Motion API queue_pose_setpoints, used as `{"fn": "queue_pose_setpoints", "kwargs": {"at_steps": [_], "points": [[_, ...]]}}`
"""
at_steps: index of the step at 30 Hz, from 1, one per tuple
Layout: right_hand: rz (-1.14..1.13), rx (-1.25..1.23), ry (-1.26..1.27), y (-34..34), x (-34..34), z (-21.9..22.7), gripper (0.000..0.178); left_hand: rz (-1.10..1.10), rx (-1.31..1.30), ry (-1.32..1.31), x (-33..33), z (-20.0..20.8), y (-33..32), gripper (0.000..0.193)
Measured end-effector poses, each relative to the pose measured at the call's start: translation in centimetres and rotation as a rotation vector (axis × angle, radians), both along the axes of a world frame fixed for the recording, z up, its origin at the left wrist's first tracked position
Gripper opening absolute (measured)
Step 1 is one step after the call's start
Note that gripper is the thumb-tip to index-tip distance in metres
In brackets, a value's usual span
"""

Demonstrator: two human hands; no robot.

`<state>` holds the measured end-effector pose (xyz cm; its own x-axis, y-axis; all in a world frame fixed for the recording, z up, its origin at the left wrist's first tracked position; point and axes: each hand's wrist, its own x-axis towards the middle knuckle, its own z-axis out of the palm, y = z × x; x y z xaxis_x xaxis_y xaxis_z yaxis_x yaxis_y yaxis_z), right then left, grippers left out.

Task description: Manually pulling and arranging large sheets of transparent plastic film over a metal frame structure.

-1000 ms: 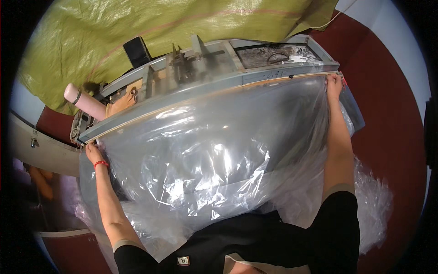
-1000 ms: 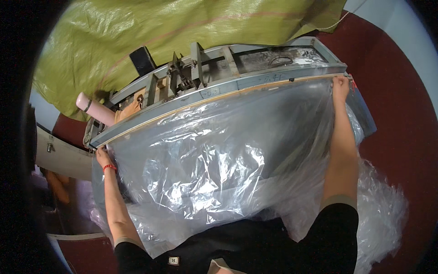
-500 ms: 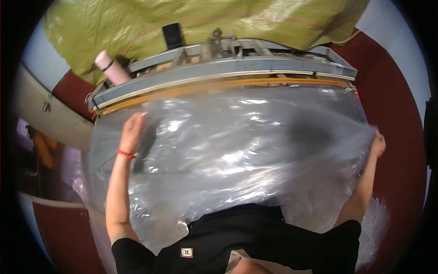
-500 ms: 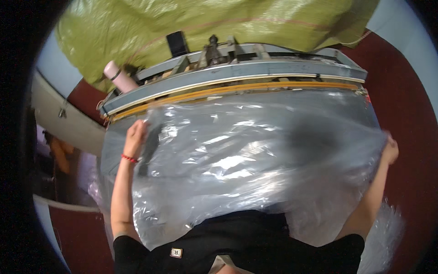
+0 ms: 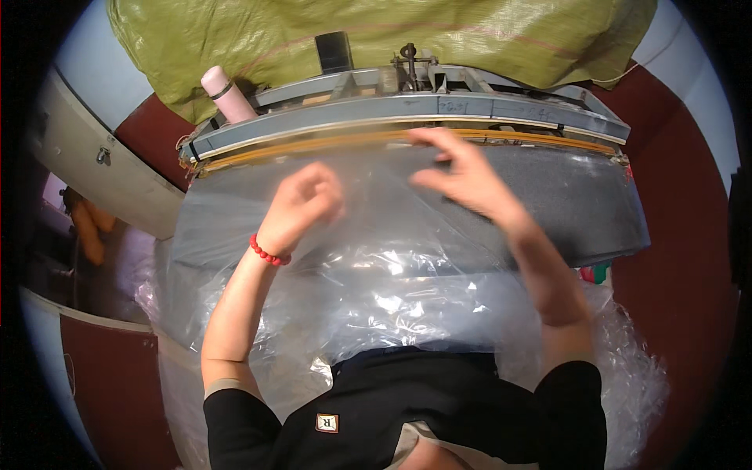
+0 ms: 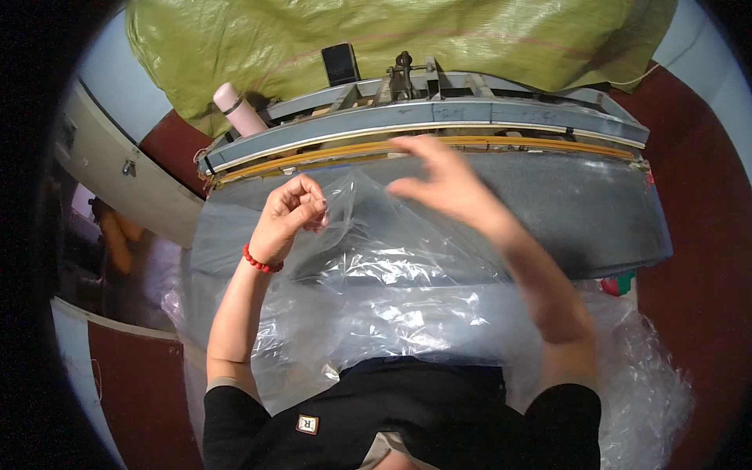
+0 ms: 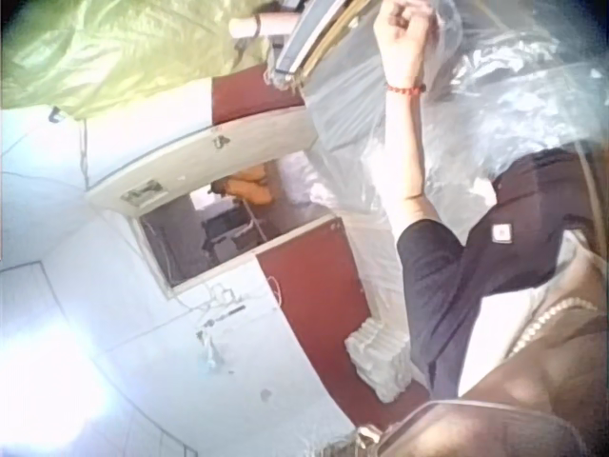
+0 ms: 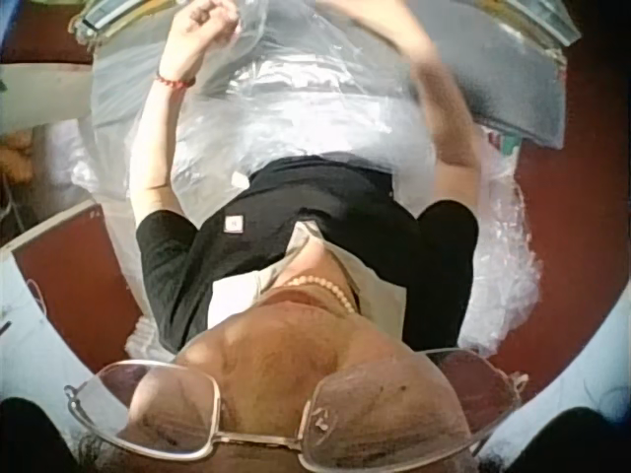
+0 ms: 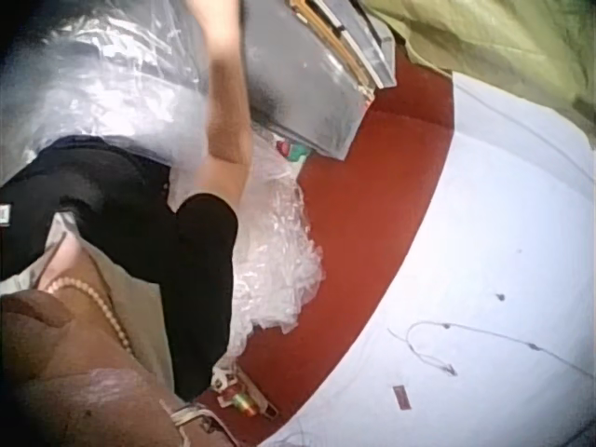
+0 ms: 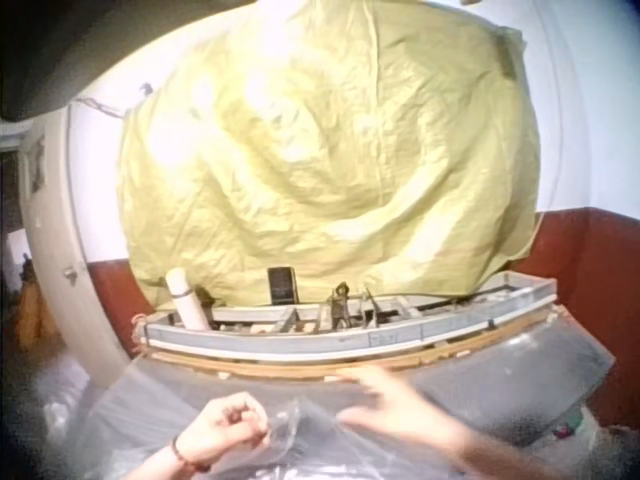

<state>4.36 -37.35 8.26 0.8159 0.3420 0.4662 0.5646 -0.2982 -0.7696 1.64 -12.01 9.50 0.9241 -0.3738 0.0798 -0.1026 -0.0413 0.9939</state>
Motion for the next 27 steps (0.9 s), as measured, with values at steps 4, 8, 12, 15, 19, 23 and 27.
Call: {"fn": "queue_pose_setpoints", "kwargs": {"at_steps": [4, 8, 12, 15, 19, 23, 27], "points": [[0.380, 0.143, 0.253, 4.7, 0.8, -1.6, 0.022, 0.012, 0.059, -0.167, 0.0, 0.5, 0.4, 0.011], [0.347, 0.314, 0.261, 6.3, -0.3, -2.4, 0.012, 0.254, 0.532, -0.734, -0.6, 1.1, 0.2, 0.020], [0.409, 0.484, 0.539, 7.4, -1.2, -3.1, 0.017, 0.496, 0.765, -1.151, -0.9, -0.7, -0.2, 0.025], [0.445, 0.597, 0.639, 8.0, -1.2, -3.3, 0.017, 0.540, 0.771, -1.178, -0.6, -1.7, -1.3, 0.023], [0.145, 0.373, 0.495, 5.4, 0.7, -4.8, 0.015, 0.392, 0.686, -1.153, -1.6, -2.4, -1.6, 0.020], [-0.077, 0.808, 0.389, -3.2, 2.9, -6.9, 0.016, -0.403, 0.189, 0.029, -4.3, -7.3, 0.7, 0.021], [-0.548, 0.996, 0.279, -17.1, 4.3, -10.4, 0.026, -0.611, 0.304, 0.062, -7.7, -8.2, 2.2, 0.016]]}}
